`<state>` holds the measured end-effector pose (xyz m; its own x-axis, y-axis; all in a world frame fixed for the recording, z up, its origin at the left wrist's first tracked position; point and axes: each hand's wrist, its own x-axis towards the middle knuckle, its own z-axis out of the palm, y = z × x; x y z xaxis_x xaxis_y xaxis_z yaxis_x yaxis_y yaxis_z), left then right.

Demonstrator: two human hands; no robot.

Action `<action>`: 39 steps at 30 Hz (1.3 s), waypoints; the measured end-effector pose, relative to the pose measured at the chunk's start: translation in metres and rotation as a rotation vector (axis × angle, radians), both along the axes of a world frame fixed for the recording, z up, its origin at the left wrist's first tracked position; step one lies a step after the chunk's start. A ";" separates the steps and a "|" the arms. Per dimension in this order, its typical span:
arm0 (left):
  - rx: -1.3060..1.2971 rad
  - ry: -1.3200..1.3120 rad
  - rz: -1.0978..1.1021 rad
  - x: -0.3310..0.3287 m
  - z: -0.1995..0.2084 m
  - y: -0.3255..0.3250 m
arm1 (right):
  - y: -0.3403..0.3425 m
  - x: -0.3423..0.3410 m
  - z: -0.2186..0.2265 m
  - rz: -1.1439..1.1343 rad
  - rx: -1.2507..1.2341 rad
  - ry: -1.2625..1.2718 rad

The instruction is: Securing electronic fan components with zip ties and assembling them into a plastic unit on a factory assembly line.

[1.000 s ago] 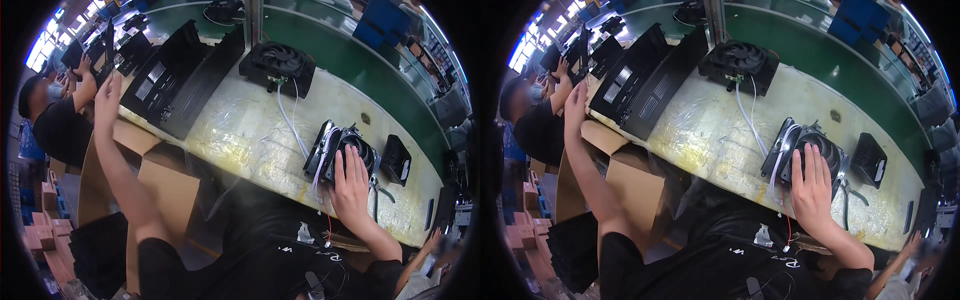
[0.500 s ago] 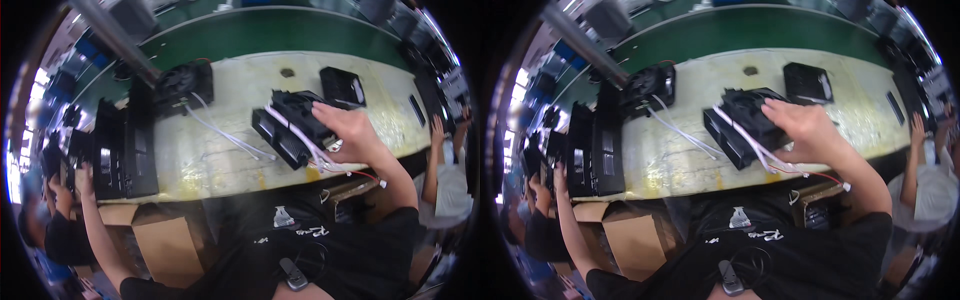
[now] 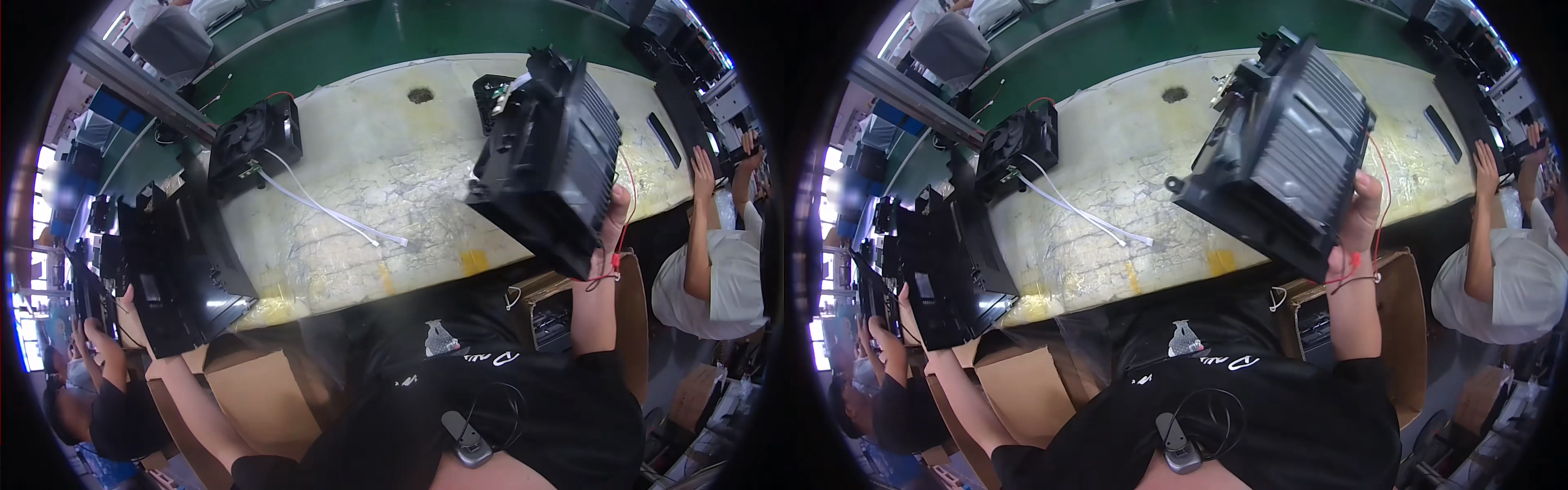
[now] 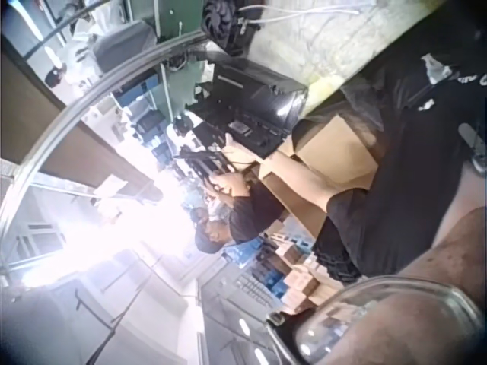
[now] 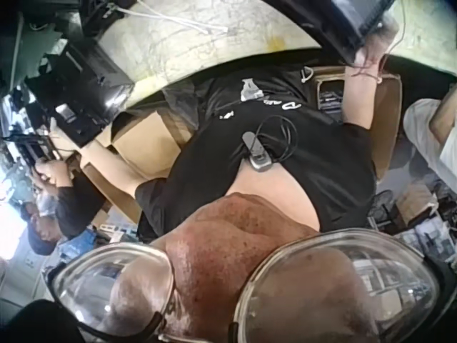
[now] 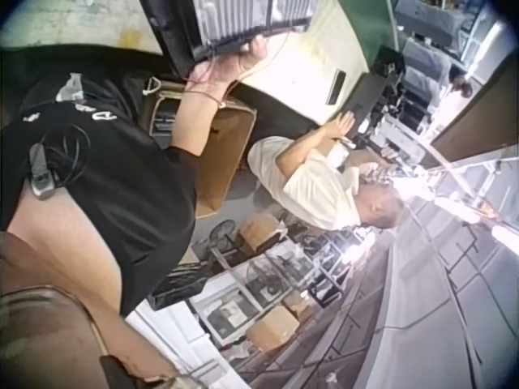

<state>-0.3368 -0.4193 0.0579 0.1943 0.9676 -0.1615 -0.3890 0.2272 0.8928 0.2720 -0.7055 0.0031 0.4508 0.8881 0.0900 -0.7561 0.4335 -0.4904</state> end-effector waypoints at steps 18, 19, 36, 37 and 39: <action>-0.020 -0.134 -0.331 0.160 0.071 -0.077 | -0.043 -0.028 -0.016 0.565 0.342 0.661; 0.022 -0.240 -0.284 0.184 0.056 -0.080 | -0.046 -0.030 -0.015 0.693 0.431 0.701; -0.222 -0.054 -0.020 0.321 -0.061 -0.146 | -0.068 -0.067 0.020 0.354 -0.045 0.498; -0.151 0.018 -0.051 0.322 -0.063 -0.145 | -0.084 -0.060 0.025 0.332 -0.071 0.483; -0.134 0.000 -0.295 0.323 -0.047 -0.123 | -0.052 -0.077 0.031 0.279 -0.130 0.453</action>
